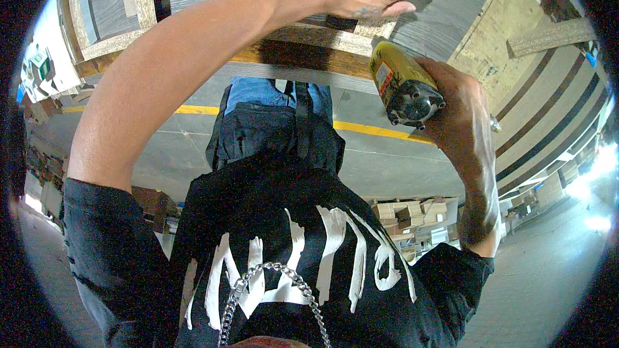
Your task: Assembling a wooden frame by positioning slats and using a pneumatic nail gun to secure them.
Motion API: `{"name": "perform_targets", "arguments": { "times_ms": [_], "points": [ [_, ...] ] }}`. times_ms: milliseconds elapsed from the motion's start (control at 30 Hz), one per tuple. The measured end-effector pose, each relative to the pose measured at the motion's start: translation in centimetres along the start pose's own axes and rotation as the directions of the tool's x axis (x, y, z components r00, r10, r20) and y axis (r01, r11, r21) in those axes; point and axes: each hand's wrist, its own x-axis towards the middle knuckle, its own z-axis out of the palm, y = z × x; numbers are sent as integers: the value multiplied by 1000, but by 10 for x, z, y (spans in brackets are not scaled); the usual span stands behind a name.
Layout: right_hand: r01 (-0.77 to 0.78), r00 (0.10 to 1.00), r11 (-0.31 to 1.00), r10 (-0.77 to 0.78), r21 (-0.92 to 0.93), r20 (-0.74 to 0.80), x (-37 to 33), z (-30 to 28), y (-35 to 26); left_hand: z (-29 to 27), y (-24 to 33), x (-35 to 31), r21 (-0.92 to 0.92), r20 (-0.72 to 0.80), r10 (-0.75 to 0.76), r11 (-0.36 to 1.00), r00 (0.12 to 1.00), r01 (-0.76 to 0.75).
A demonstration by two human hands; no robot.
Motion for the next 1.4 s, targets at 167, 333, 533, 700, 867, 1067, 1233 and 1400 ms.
{"name": "perform_targets", "arguments": {
  "times_ms": [167, 333, 533, 700, 867, 1067, 1233, 1400],
  "points": [
    [-5, 1000, 998, 5, -69, 3, -2, -1, 0, -1, 1, 1, 3, 9, 5, 1000, 1000, -5],
    [-13, 1000, 999, 14, -50, 12, -2, 0, 0, -2, 1, 0, 57, -28, 4, 998, 1000, -2],
    [-3, 1000, 1000, 3, 13, -14, 2, 5, -6, -5, 1, 2, 47, 57, 12, 999, 998, -14],
    [17, 1000, 999, -16, 51, -27, 4, 8, -1, -3, -1, 0, 50, 25, 4, 999, 1000, -5],
    [-34, 999, 999, 34, -14, 13, -4, 1, -8, 2, 3, 9, 21, -12, 25, 999, 1000, -25],
    [-30, 999, 997, 27, 65, 46, 4, 8, -4, 3, 1, -1, 59, 29, -3, 998, 1000, 2],
    [112, 994, 992, -111, 50, -13, 18, 16, -7, -4, -4, -12, 90, 99, -22, 996, 995, 13],
    [-38, 999, 998, 38, 51, 1, 0, 0, -12, -4, 3, 15, 32, 0, 40, 999, 999, -40]
  ]
}}
